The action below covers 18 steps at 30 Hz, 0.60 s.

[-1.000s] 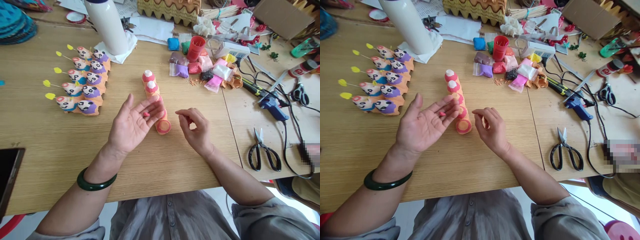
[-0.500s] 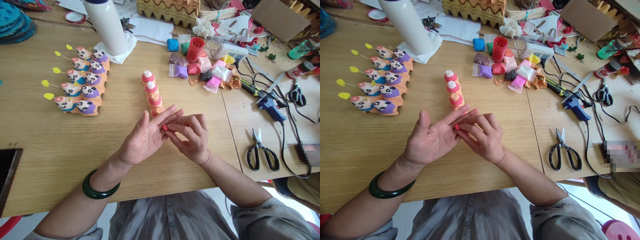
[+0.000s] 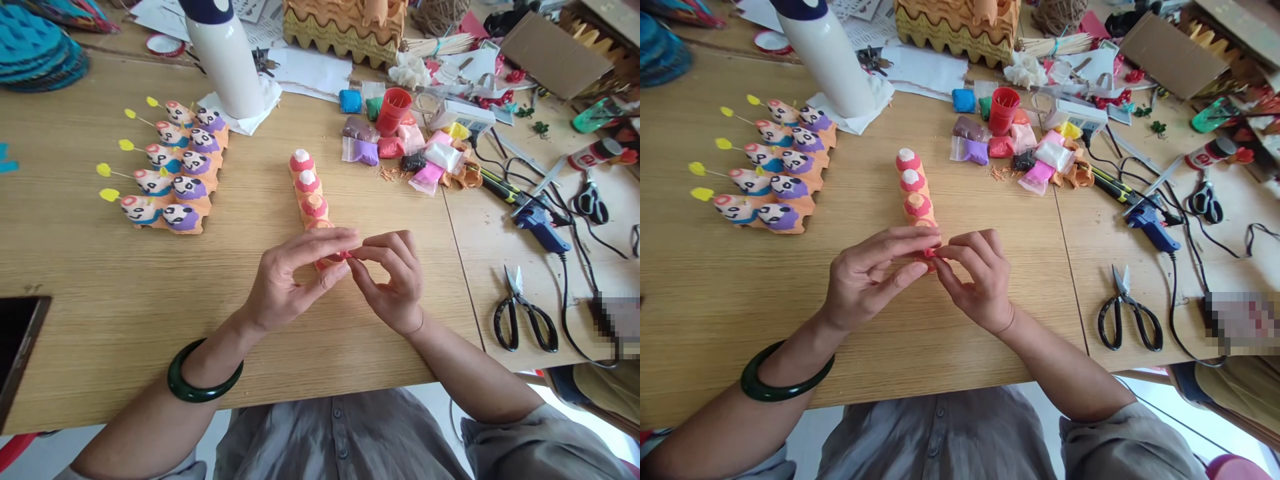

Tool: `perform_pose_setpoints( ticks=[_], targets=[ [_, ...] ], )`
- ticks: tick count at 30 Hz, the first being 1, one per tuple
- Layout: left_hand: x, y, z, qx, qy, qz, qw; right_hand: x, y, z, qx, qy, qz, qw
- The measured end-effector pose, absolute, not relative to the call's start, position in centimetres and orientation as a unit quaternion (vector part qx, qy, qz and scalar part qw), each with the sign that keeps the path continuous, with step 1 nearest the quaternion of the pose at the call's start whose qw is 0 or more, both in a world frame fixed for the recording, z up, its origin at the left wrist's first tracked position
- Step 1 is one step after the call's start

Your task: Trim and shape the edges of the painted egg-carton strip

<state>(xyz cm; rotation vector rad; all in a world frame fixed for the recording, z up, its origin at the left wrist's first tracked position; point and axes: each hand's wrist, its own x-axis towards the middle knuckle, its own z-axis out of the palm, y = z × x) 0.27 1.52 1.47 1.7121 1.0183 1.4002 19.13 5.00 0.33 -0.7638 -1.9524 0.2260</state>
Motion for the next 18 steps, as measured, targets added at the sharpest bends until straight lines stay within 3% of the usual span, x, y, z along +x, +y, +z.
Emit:
perform_pose_setpoints(
  ticks=[4, 8, 18],
  targets=[
    [0.4, 1.9, 1.1, 0.702, 0.421, 0.525, 0.231, 19.1, 4.9, 0.7, -0.351, -0.763, 0.233, 0.490],
    [0.5, 2.1, 0.8, 0.698, 0.440, 0.519, 0.222, 19.1, 4.9, 1.3, -0.381, -0.708, 0.395, 0.444],
    [0.6, 2.1, 0.5, 0.677, 0.467, 0.525, 0.218, 19.3, 5.4, 1.6, -0.402, -0.603, 0.568, 0.390]
  ],
)
